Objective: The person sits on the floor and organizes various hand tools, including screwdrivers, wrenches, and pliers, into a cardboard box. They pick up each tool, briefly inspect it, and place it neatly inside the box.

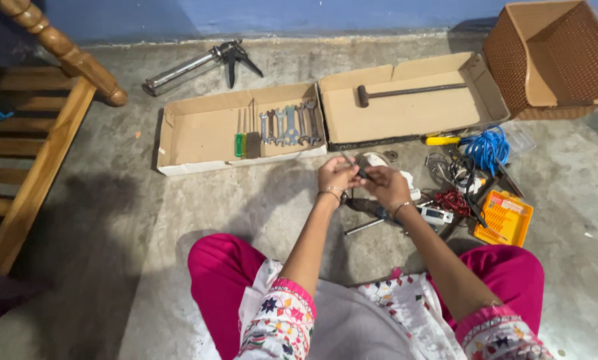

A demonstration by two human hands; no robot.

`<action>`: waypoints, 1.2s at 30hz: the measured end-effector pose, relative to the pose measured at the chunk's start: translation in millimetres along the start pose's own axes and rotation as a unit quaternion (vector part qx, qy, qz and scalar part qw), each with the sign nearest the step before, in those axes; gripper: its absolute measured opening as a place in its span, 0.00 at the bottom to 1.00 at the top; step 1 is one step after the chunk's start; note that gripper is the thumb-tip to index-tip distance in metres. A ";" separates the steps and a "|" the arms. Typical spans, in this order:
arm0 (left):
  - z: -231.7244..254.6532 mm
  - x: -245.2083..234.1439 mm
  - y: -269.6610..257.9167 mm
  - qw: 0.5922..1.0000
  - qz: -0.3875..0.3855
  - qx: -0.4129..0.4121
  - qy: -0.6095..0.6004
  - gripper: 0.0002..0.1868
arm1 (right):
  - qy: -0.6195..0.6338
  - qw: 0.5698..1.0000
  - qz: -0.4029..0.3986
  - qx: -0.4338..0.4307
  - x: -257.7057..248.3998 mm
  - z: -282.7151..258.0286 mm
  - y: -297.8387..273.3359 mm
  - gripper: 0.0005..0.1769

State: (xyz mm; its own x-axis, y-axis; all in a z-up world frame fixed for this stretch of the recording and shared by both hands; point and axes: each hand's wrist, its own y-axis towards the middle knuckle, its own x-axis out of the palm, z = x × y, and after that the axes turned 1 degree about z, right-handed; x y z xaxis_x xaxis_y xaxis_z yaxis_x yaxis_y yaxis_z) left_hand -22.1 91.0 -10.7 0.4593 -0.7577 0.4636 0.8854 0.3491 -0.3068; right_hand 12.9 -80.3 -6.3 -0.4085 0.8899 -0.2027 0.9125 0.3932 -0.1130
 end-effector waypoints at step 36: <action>-34.3 -51.4 3.6 0.947 -0.067 -0.019 -0.315 0.05 | 0.071 0.939 0.029 0.334 -14.8 -77.0 -35.4 0.35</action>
State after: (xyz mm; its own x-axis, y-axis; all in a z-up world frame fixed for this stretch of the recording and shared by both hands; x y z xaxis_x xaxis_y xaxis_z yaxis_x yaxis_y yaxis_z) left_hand -44.9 112.2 -64.1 0.3053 -0.3103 0.9003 0.9408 0.2445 -0.2348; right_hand -11.7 -89.6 75.6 -0.3087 0.9457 -0.1014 0.6968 0.1523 -0.7009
